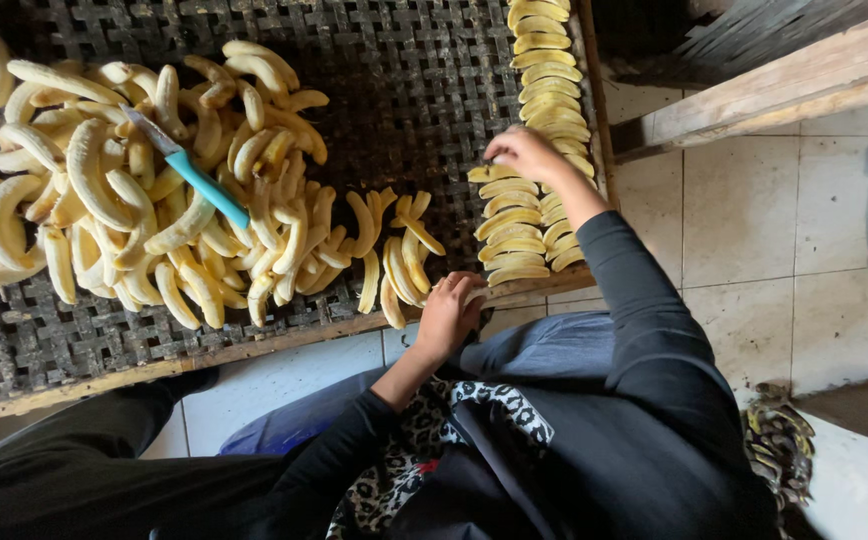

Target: The person sits on the floor at a woven drying rack and peels bananas with a small paring knife, one at a time. They place each peeled banana into neat rows on the right side of the rack and occasionally reposition bananas from the pile.

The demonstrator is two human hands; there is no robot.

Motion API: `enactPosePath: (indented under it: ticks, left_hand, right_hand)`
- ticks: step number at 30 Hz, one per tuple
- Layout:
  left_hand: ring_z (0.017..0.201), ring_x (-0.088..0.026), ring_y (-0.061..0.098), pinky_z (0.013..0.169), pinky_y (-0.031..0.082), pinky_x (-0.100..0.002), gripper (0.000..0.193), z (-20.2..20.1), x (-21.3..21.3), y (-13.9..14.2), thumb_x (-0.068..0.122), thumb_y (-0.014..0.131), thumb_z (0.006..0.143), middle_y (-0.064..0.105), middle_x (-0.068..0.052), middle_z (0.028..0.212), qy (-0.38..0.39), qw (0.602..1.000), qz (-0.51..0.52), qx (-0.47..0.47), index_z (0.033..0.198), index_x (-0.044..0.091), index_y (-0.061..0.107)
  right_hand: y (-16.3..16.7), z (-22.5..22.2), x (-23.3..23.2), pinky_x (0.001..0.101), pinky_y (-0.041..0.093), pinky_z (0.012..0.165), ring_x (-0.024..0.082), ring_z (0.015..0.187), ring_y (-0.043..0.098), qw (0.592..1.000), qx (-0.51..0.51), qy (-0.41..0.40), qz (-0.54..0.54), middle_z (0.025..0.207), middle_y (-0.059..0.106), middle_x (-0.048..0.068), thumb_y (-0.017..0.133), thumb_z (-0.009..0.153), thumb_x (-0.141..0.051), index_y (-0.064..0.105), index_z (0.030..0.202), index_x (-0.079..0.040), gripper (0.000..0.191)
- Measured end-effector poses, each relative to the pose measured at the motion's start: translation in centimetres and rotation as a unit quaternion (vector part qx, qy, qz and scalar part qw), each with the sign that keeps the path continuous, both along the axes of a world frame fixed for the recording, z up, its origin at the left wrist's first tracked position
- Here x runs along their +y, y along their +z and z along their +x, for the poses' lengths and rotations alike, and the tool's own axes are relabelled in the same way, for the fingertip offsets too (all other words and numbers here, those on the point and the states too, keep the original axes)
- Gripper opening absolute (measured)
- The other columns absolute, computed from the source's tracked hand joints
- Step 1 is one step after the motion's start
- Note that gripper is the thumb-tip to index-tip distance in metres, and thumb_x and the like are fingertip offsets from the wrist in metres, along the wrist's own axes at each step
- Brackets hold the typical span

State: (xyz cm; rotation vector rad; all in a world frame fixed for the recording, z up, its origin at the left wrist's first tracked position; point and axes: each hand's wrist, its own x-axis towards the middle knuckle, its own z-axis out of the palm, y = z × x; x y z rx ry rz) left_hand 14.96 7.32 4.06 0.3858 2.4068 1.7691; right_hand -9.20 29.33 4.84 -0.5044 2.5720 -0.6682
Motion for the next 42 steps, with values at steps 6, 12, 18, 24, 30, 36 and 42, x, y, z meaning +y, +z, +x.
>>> enactPosePath:
  ticks: [6,12,18,24,30,36,42]
  left_hand:
    - [0.107,-0.036,0.062,0.093,0.051,-0.045,0.024,0.1,-0.2,-0.2,0.011,0.072,0.088,0.067,-0.011,0.116,0.003,1.0,-0.005,0.002,0.111,0.01,0.068]
    - [0.106,-0.035,0.062,0.092,0.05,-0.045,0.027,0.4,0.4,-1.0,0.014,0.074,0.085,0.066,-0.01,0.113,-0.005,0.999,-0.045,0.021,0.111,0.011,0.068]
    - [0.107,-0.035,0.062,0.094,0.05,-0.045,0.028,0.6,0.2,-1.3,0.014,0.074,0.085,0.066,-0.01,0.114,-0.013,0.999,-0.044,0.027,0.113,0.012,0.068]
    - [0.105,-0.036,0.064,0.093,0.051,-0.047,0.028,1.3,1.0,-2.8,0.017,0.072,0.086,0.067,-0.013,0.112,-0.022,0.997,-0.077,0.0,0.113,0.012,0.069]
    - [0.103,-0.039,0.066,0.091,0.053,-0.049,0.031,2.1,1.6,-5.3,0.024,0.074,0.087,0.07,-0.017,0.108,-0.049,0.989,-0.125,-0.058,0.111,0.005,0.07]
    - [0.095,-0.037,0.068,0.084,0.054,-0.049,0.027,1.9,1.4,-4.2,0.025,0.074,0.085,0.07,-0.017,0.099,-0.029,0.992,-0.118,0.016,0.102,0.005,0.067]
    - [0.098,-0.034,0.062,0.083,0.049,-0.046,0.04,-1.1,-0.6,-1.0,0.044,0.073,0.087,0.065,-0.014,0.1,0.128,0.962,-0.24,0.016,0.099,0.007,0.064]
  right_hand:
    - [-0.5,0.3,-1.4,0.0384,0.058,0.084,0.02,0.09,0.07,0.999,-0.03,0.003,0.029,0.115,0.072,0.006,0.066,0.097,-0.006,0.074,0.115,-0.013,0.02]
    - [-0.9,4.5,-8.2,0.0339,0.057,0.075,0.019,0.086,0.068,1.0,0.0,-0.01,0.025,0.099,0.073,0.009,0.077,0.088,-0.025,0.069,0.102,-0.009,0.023]
    - [-0.8,8.8,-12.8,0.0442,0.054,0.066,0.031,0.075,0.067,0.969,-0.147,0.043,0.194,0.086,0.068,0.017,0.068,0.102,-0.045,0.047,0.121,-0.004,0.05]
    - [-3.4,10.2,-13.3,0.0289,0.05,0.047,0.017,0.065,0.063,0.968,0.128,0.215,-0.019,0.084,0.062,0.006,0.082,0.081,-0.034,0.055,0.096,-0.013,0.038]
    - [-3.2,14.1,-15.3,0.03,0.04,0.035,0.017,0.043,0.048,0.973,-0.075,0.155,0.151,0.054,0.047,0.002,0.079,0.088,-0.034,0.039,0.126,0.007,0.069]
    - [-2.6,12.1,-13.2,0.0317,0.038,0.04,0.017,0.049,0.051,0.991,-0.047,0.051,0.114,0.062,0.051,0.001,0.065,0.106,-0.027,0.05,0.112,0.001,0.033]
    - [-3.7,6.0,-10.2,0.0337,0.056,0.075,0.02,0.087,0.071,0.983,0.029,-0.042,-0.178,0.092,0.072,0.009,0.071,0.096,-0.012,0.058,0.104,-0.002,0.018]
